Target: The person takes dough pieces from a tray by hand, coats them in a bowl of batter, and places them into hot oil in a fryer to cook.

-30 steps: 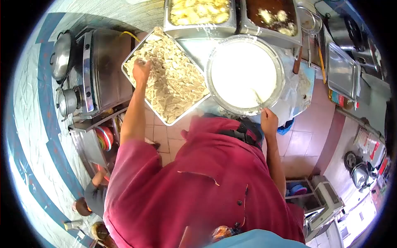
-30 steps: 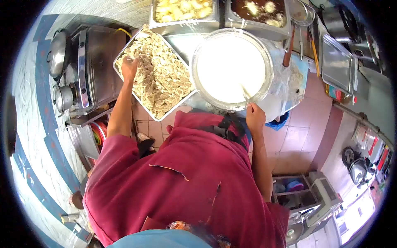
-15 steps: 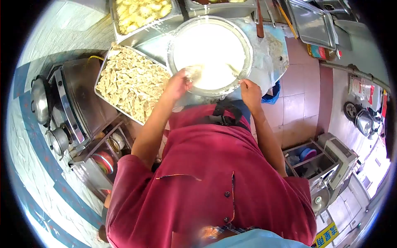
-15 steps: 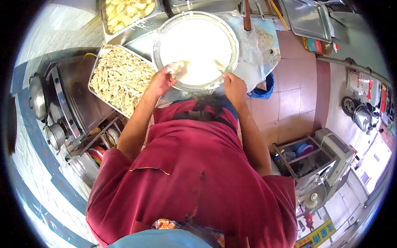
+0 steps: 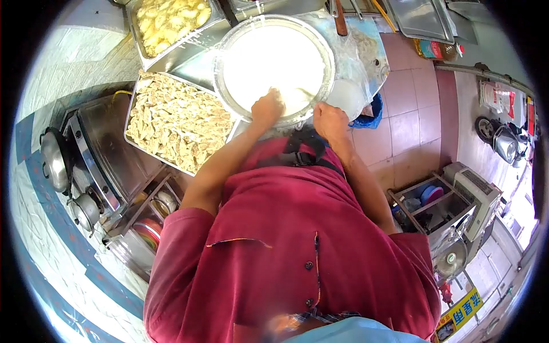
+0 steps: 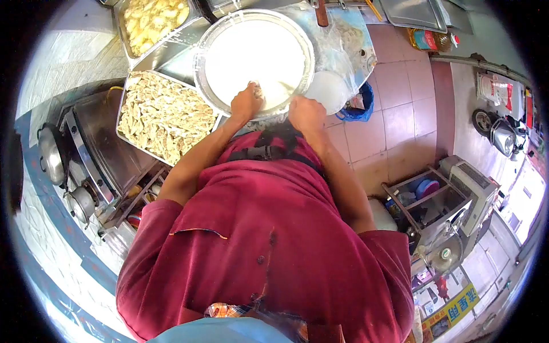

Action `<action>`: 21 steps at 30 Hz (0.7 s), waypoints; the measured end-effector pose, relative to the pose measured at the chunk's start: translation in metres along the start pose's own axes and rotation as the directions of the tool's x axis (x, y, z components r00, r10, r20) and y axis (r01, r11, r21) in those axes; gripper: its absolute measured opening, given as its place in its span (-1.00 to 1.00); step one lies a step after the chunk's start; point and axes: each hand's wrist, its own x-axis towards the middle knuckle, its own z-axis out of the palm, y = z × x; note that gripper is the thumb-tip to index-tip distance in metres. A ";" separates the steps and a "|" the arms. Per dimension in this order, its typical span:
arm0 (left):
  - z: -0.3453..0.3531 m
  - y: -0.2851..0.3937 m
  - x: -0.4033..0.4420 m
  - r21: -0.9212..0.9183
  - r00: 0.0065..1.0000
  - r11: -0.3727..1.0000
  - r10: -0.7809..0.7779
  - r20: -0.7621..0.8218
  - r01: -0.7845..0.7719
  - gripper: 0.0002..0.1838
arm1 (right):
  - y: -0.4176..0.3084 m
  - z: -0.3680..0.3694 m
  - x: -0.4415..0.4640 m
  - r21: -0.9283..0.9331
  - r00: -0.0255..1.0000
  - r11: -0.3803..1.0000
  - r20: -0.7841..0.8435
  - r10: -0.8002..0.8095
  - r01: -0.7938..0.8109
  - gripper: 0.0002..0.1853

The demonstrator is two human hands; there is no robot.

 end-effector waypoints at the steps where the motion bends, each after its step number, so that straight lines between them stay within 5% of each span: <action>1: 0.000 0.000 0.000 -0.003 1.000 1.000 0.001 0.009 -0.001 -0.47 | -0.003 0.002 -0.001 0.010 1.000 1.000 -0.012 -0.022 0.022 -0.73; 9: -0.008 0.002 -0.009 -0.097 0.999 0.995 0.019 -0.050 -0.024 -0.47 | 0.011 -0.001 0.004 -0.113 0.996 0.993 -0.085 -0.036 0.027 -0.74; 12: 0.022 -0.030 0.009 -0.328 0.942 0.919 0.113 -0.317 -0.221 -0.58 | 0.014 0.001 0.004 -0.023 0.991 0.997 -0.117 -0.072 0.070 -0.75; 15: 0.013 -0.031 0.021 -0.827 0.936 0.448 -0.245 0.252 0.340 -0.70 | 0.008 -0.010 -0.003 0.253 0.980 0.951 -0.134 -0.146 0.176 -0.76; 18: -0.008 -0.023 0.017 -0.825 0.838 0.177 -0.225 0.497 0.537 -0.72 | -0.001 -0.012 -0.004 0.251 0.978 0.953 -0.163 -0.132 0.171 -0.77; 21: -0.012 -0.019 0.018 -0.771 0.788 0.184 -0.249 0.564 0.610 -0.70 | 0.003 -0.011 0.004 0.087 0.977 0.995 -0.211 -0.033 0.052 -0.78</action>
